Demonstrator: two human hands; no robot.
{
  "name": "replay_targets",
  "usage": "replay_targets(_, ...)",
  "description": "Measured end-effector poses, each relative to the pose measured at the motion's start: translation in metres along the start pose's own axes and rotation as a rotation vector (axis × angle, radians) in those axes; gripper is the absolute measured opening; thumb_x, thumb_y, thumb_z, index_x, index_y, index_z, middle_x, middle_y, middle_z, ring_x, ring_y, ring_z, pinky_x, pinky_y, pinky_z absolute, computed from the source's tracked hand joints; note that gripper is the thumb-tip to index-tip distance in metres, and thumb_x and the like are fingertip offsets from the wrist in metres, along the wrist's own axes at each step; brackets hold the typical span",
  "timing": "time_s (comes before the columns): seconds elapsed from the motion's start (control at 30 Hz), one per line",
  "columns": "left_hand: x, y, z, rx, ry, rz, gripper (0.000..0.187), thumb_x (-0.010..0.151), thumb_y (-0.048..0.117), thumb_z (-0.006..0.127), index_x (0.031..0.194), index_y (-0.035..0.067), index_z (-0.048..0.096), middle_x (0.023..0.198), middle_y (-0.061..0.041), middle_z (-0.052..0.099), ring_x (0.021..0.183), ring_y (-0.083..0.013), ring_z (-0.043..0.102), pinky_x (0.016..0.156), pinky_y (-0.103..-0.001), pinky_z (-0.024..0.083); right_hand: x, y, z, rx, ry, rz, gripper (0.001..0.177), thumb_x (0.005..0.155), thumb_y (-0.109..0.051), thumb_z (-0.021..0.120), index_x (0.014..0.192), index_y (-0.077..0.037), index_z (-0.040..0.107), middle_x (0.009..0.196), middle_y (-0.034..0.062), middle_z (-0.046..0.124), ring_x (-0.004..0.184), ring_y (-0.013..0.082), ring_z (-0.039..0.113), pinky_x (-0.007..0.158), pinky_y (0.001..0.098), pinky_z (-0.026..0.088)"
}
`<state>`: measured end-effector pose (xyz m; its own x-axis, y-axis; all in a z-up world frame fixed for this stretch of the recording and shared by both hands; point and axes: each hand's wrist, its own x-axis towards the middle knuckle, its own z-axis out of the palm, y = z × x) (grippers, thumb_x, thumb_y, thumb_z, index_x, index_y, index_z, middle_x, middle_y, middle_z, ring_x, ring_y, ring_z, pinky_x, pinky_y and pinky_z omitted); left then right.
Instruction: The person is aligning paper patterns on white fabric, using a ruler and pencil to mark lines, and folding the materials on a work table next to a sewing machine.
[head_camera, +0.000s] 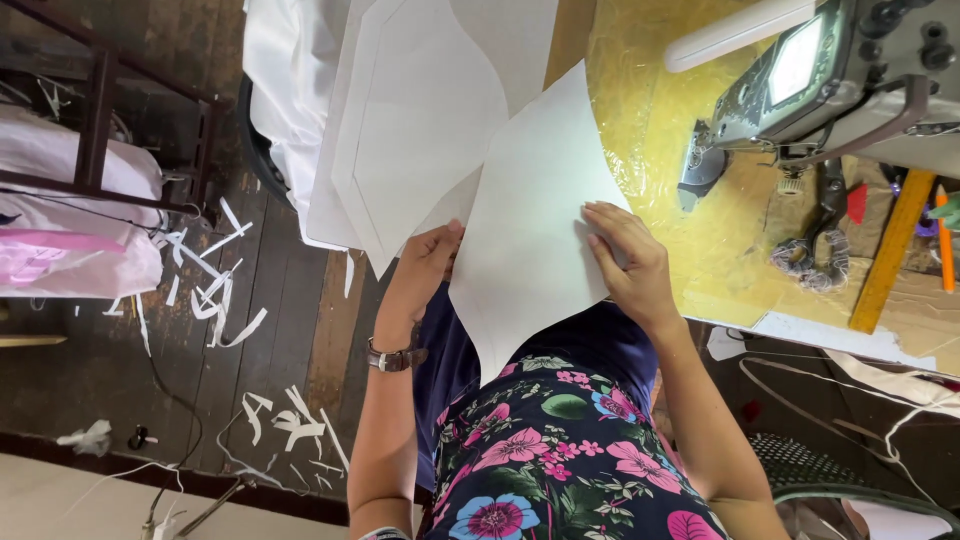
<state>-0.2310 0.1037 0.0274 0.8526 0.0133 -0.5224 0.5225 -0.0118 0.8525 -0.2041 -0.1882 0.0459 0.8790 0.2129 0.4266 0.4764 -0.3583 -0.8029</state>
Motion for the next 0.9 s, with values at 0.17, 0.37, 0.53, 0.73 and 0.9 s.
replay_targets(0.17,-0.003,-0.003,-0.002,0.062,0.006,0.016,0.039,0.095,0.032,0.077,0.12,0.002,0.073,0.09,-0.011,0.073,0.078,-0.0168,0.067,0.074,-0.031,0.061,-0.003,0.001,-0.002,0.02,0.069,0.02,0.027,0.097,0.007,0.066,0.123,0.0,0.073,0.119,0.0202,0.072,0.118,0.0406,0.067,0.101,0.0495,0.052)
replay_targets(0.37,-0.009,0.03,0.013,0.252,0.249,0.308,0.025,0.103,0.02,0.063,0.116,0.002,0.073,0.088,-0.014,0.071,0.076,-0.0196,0.066,0.069,-0.036,0.058,-0.011,0.006,-0.007,0.032,0.183,0.135,0.02,0.102,0.007,0.062,0.117,0.001,0.075,0.112,0.0172,0.073,0.113,0.033,0.07,0.098,0.0427,0.054)
replay_targets(0.53,-0.028,0.099,0.029,0.896,0.629,0.868,0.017,0.108,0.009,0.055,0.112,0.007,0.072,0.077,-0.005,0.062,0.055,-0.024,0.061,0.05,-0.033,0.052,-0.01,0.003,-0.006,0.031,0.169,0.163,0.018,0.103,0.005,0.063,0.113,-0.001,0.076,0.106,0.0154,0.074,0.109,0.0315,0.071,0.095,0.0408,0.054)
replay_targets(0.73,-0.015,0.094,0.083,1.453,0.6,1.219,0.036,0.091,0.004,0.063,0.122,0.02,0.071,0.09,0.0,0.065,0.055,-0.0143,0.059,0.047,-0.029,0.05,-0.01,0.004,-0.005,0.009,0.147,0.171,0.016,0.103,0.004,0.065,0.112,-0.002,0.076,0.103,0.0147,0.075,0.107,0.0331,0.072,0.09,0.0411,0.055)
replay_targets(0.9,0.043,0.001,0.12,1.337,0.131,0.956,0.03,0.095,0.009,0.06,0.125,0.015,0.059,0.089,0.003,0.055,0.062,-0.0216,0.069,0.051,-0.035,0.053,-0.009,0.004,-0.004,-0.023,0.152,0.126,0.016,0.1,0.005,0.066,0.11,-0.001,0.077,0.1,0.0151,0.075,0.102,0.0331,0.072,0.09,0.0427,0.055)
